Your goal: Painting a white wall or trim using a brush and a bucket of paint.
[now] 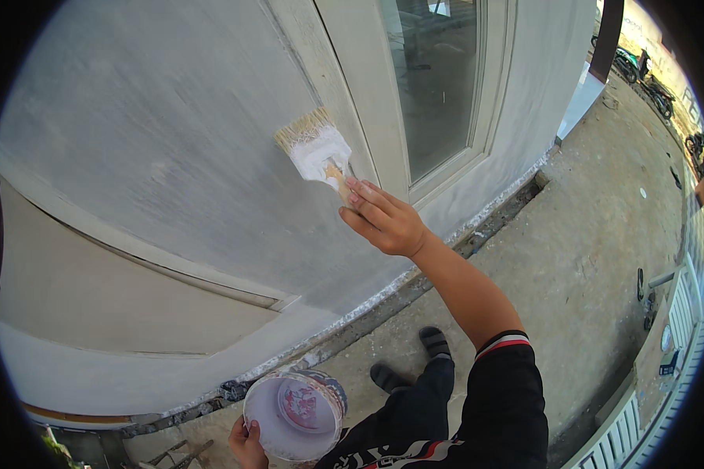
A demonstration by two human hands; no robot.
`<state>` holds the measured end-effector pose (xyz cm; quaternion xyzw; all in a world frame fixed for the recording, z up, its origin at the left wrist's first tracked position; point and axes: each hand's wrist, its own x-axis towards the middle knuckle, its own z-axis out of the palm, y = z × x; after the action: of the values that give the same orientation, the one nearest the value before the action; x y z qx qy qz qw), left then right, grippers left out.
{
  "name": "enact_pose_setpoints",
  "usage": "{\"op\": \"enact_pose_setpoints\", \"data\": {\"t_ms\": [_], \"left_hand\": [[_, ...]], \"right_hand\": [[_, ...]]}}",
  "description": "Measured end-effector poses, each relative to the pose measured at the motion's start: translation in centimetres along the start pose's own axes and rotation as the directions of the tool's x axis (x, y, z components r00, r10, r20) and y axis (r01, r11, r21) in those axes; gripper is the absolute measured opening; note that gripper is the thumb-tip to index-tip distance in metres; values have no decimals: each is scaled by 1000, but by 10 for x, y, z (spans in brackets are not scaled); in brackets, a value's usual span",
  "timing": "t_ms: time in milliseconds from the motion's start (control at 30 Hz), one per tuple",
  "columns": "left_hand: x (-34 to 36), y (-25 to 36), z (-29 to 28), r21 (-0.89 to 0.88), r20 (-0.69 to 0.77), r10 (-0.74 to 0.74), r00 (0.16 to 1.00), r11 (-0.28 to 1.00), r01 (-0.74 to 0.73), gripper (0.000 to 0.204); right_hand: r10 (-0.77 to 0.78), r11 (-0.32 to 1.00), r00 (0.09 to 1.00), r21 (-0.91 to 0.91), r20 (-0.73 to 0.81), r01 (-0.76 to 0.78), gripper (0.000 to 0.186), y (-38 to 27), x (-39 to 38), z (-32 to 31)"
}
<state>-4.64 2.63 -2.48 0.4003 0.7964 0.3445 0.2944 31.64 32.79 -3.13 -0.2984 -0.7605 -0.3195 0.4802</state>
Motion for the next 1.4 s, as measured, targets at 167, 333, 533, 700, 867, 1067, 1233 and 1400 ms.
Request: {"op": "enact_pose_setpoints", "data": {"t_ms": [167,333,533,700,867,1067,1233,1400], "left_hand": [[8,-22,19,-143,85,-89,992,985,101,34],[11,-39,32,-179,77,-123,989,975,135,36],[26,-41,53,-36,48,-106,993,994,107,37],[32,-49,72,116,70,-149,986,983,140,40],[36,-49,80,-44,144,-163,976,984,171,36],[45,-50,68,55,97,-164,982,986,159,32],[52,-41,74,30,35,-147,989,989,146,32],[56,-42,85,123,72,-154,985,982,144,34]], "right_hand": [[127,990,989,59,77,-132,11,-43,-116,31],[232,958,949,121,212,-261,13,-81,-204,46],[434,840,827,171,359,-515,18,-119,-267,48],[912,249,298,195,283,-949,13,-158,-261,61],[926,-359,-367,522,93,-774,9,-162,-208,86],[908,-260,-417,820,29,-509,9,-149,-96,61],[910,-271,-346,960,230,-75,13,-145,-92,39],[828,-407,-331,891,453,200,17,-143,-151,73]]}}
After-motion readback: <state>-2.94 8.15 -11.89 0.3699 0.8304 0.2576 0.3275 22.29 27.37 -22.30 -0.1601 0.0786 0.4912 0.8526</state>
